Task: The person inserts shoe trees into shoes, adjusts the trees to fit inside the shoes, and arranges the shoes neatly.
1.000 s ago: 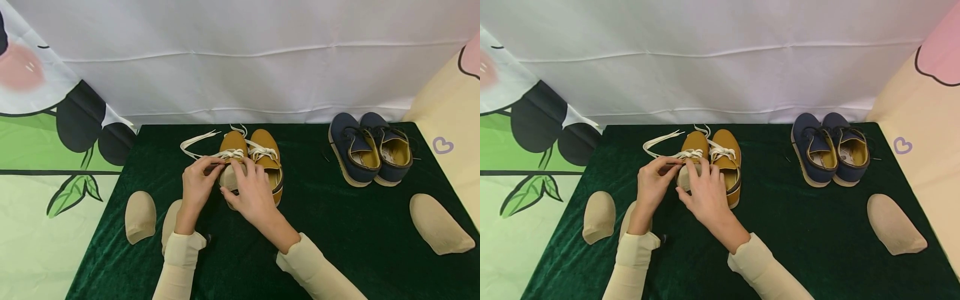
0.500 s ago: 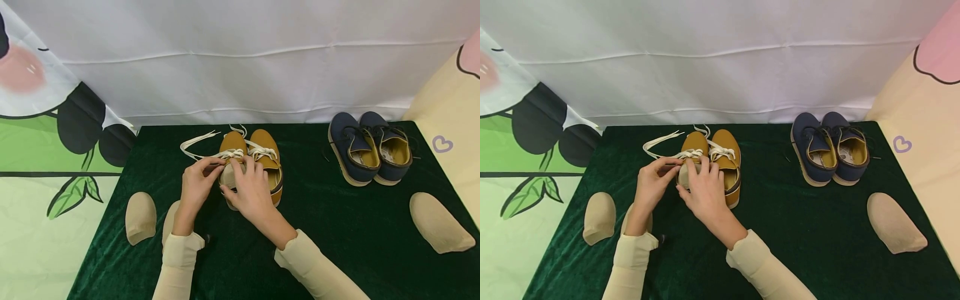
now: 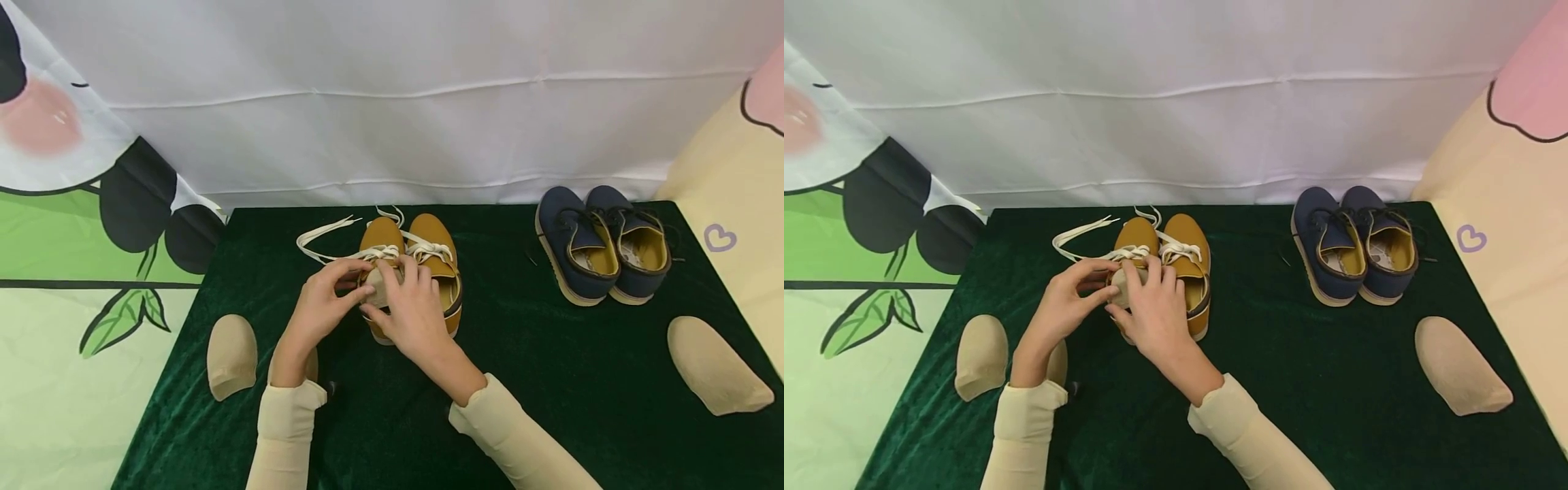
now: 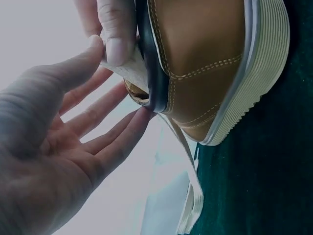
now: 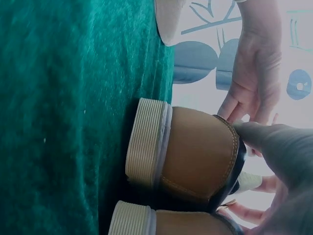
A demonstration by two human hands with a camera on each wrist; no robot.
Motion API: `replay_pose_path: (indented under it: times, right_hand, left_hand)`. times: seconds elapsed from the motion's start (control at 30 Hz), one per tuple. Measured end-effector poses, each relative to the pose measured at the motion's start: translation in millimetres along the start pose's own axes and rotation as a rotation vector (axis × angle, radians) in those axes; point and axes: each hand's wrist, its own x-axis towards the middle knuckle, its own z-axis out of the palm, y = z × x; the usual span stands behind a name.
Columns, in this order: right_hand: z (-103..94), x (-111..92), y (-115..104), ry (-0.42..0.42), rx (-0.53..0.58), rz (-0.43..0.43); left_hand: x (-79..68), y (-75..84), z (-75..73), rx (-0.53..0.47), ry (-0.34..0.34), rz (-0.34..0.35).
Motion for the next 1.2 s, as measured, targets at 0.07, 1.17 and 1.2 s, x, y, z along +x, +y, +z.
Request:
replay_pose_path:
  times: [0.07, 1.17, 1.2]
  right_hand:
    - [-0.9, -0.5, 3.5, -0.008, 0.002, -0.014]
    - [-21.3, 5.1, 34.6, -0.124, 0.266, -0.133]
    - [-20.6, 4.9, 34.0, -0.125, 0.264, -0.134]
  left_hand:
    - [0.4, -1.1, 1.5, 0.0, -0.009, 0.01]
    - [1.3, 3.0, 2.9, 0.091, 0.041, 0.055]
    - [0.5, 2.9, 3.0, 0.087, 0.042, 0.043]
